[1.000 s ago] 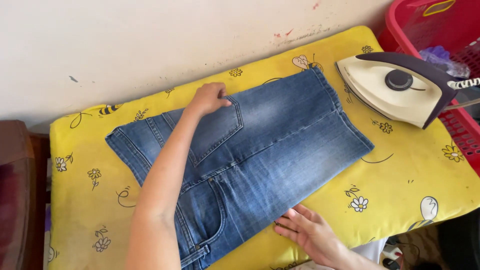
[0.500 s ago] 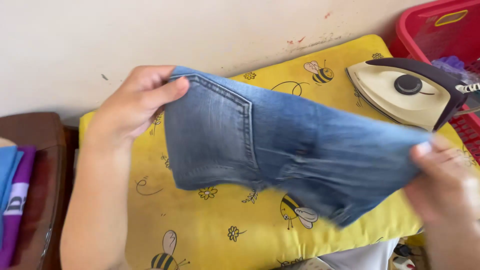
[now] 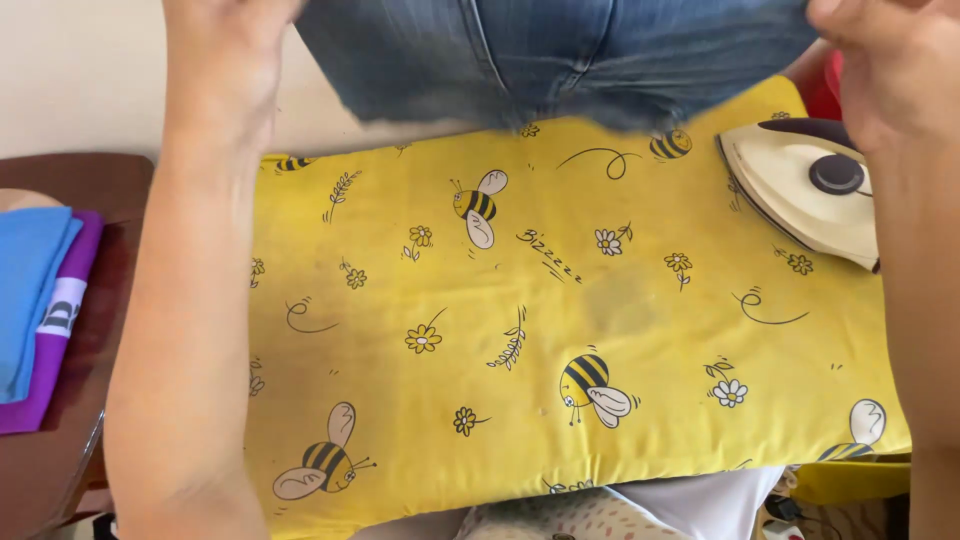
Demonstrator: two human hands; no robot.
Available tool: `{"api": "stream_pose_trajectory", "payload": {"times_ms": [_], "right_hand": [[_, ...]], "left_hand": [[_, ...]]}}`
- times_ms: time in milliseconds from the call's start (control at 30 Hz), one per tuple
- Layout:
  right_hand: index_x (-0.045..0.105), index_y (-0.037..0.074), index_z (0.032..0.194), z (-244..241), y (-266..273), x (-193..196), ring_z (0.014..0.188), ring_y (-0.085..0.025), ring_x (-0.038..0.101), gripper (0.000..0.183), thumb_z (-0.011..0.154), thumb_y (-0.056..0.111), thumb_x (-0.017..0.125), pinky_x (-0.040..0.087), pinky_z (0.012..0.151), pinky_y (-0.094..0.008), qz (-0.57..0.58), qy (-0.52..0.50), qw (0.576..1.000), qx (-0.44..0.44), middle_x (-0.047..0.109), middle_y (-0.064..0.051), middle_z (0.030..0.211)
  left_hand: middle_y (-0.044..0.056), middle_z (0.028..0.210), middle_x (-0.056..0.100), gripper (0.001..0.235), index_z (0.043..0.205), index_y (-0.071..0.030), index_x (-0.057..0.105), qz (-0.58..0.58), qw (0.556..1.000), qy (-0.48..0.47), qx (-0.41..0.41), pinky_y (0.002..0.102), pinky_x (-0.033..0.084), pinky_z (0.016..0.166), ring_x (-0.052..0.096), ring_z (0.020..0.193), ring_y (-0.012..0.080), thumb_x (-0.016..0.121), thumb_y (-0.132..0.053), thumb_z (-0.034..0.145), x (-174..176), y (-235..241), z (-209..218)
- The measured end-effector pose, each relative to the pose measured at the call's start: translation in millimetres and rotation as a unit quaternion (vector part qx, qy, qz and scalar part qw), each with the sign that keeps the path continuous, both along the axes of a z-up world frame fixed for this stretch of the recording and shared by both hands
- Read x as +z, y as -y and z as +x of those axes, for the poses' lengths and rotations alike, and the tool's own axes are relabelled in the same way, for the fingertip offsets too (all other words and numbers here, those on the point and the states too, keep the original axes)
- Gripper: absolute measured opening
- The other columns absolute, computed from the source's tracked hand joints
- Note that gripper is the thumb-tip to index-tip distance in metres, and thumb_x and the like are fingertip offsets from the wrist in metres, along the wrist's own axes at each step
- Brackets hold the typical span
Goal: The person irons a pair of blue jeans on a yellow patterned ironing board. They use a white and black iron to smooth the fabric, repeatedly folding and unfolding the jeans to iron different sections, including the legs and waist area.
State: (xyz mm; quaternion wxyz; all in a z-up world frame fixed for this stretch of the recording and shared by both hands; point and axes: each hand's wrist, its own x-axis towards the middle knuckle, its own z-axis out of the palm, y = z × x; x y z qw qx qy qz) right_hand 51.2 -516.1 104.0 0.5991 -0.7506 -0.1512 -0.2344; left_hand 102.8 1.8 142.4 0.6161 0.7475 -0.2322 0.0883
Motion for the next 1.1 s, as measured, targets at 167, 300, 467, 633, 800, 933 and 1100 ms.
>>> {"api": "stream_pose_trajectory", "payload": {"times_ms": [167, 300, 467, 633, 800, 933, 1100], "right_hand": [[0.065, 0.012, 0.100, -39.7, -17.1, -86.8, 0.083, -0.006, 0.064, 0.030, 0.085, -0.006, 0.084, 0.054, 0.078, -0.022, -0.072, -0.053, 0.985, -0.150, 0.071, -0.002, 0.097], [0.050, 0.020, 0.080, -111.2, -5.4, -212.8, 0.061, -0.004, 0.037, 0.025, 0.082, -0.005, 0.055, 0.029, 0.052, -0.023, -0.049, -0.231, 0.958, -0.161, 0.050, 0.008, 0.071], [0.078, 0.003, 0.110, -143.4, 1.1, -228.0, 0.101, -0.026, 0.065, 0.032, 0.082, -0.004, 0.063, 0.051, 0.099, -0.040, -0.231, -0.329, 0.911, -0.088, 0.070, -0.013, 0.111], [0.078, 0.005, 0.111, -89.1, -36.8, -194.3, 0.102, -0.032, 0.060, 0.049, 0.094, 0.042, 0.051, 0.046, 0.090, -0.043, -0.186, -0.399, 0.889, -0.124, 0.073, -0.015, 0.103], [0.076, 0.008, 0.093, -72.9, -68.0, -202.7, 0.082, -0.047, 0.070, 0.039, 0.100, 0.046, 0.070, 0.049, 0.070, -0.054, -0.301, -0.314, 0.874, -0.216, 0.070, -0.021, 0.074], [0.060, 0.004, 0.092, -79.2, -68.7, -198.7, 0.082, -0.051, 0.067, 0.041, 0.111, 0.040, 0.065, 0.045, 0.067, -0.060, -0.324, -0.165, 0.879, -0.307, 0.065, -0.028, 0.079], [0.061, 0.003, 0.095, -66.2, -74.5, -225.4, 0.089, -0.056, 0.069, 0.044, 0.111, 0.044, 0.059, 0.051, 0.076, -0.068, -0.345, -0.239, 0.845, -0.331, 0.070, -0.032, 0.084]], "left_hand": [[0.003, 0.115, 0.075, 0.028, 0.114, -0.009, 0.073, 0.138, 0.985, 0.086, 0.050, 0.033, 0.052, 0.099, 0.070, 0.110, 0.0144, 0.070, -0.031, 0.098, -54.8, 14.0, -69.4], [0.004, 0.097, 0.053, 0.034, 0.081, -0.005, 0.067, 0.201, 0.976, 0.003, 0.083, 0.036, 0.044, 0.087, 0.056, 0.095, 0.0228, 0.074, -0.035, 0.094, -206.1, 13.3, -146.9], [0.005, 0.117, 0.069, 0.041, 0.097, -0.010, 0.082, 0.275, 0.949, -0.153, 0.009, 0.041, 0.044, 0.102, 0.058, 0.113, 0.0232, 0.075, -0.049, 0.084, -241.0, 8.4, -179.1], [0.002, 0.079, 0.055, 0.052, 0.084, -0.019, 0.057, 0.241, 0.922, -0.292, 0.086, 0.040, 0.039, 0.077, 0.053, 0.083, 0.0227, 0.054, -0.070, 0.094, -257.7, 21.5, -115.1], [0.012, 0.089, 0.078, 0.047, 0.112, -0.014, 0.077, 0.295, 0.913, -0.230, 0.163, 0.054, 0.056, 0.086, 0.073, 0.096, 0.0396, 0.065, -0.056, 0.094, -236.7, 69.9, -89.7], [0.028, 0.082, 0.071, 0.027, 0.105, 0.001, 0.069, 0.194, 0.949, -0.057, 0.242, 0.064, 0.050, 0.075, 0.067, 0.087, 0.0532, 0.065, -0.025, 0.101, -218.9, 82.1, -73.2], [0.022, 0.082, 0.074, 0.027, 0.101, -0.006, 0.069, 0.263, 0.929, -0.074, 0.251, 0.059, 0.054, 0.081, 0.071, 0.088, 0.0485, 0.063, -0.032, 0.103, -283.8, 79.1, -33.2]]}}
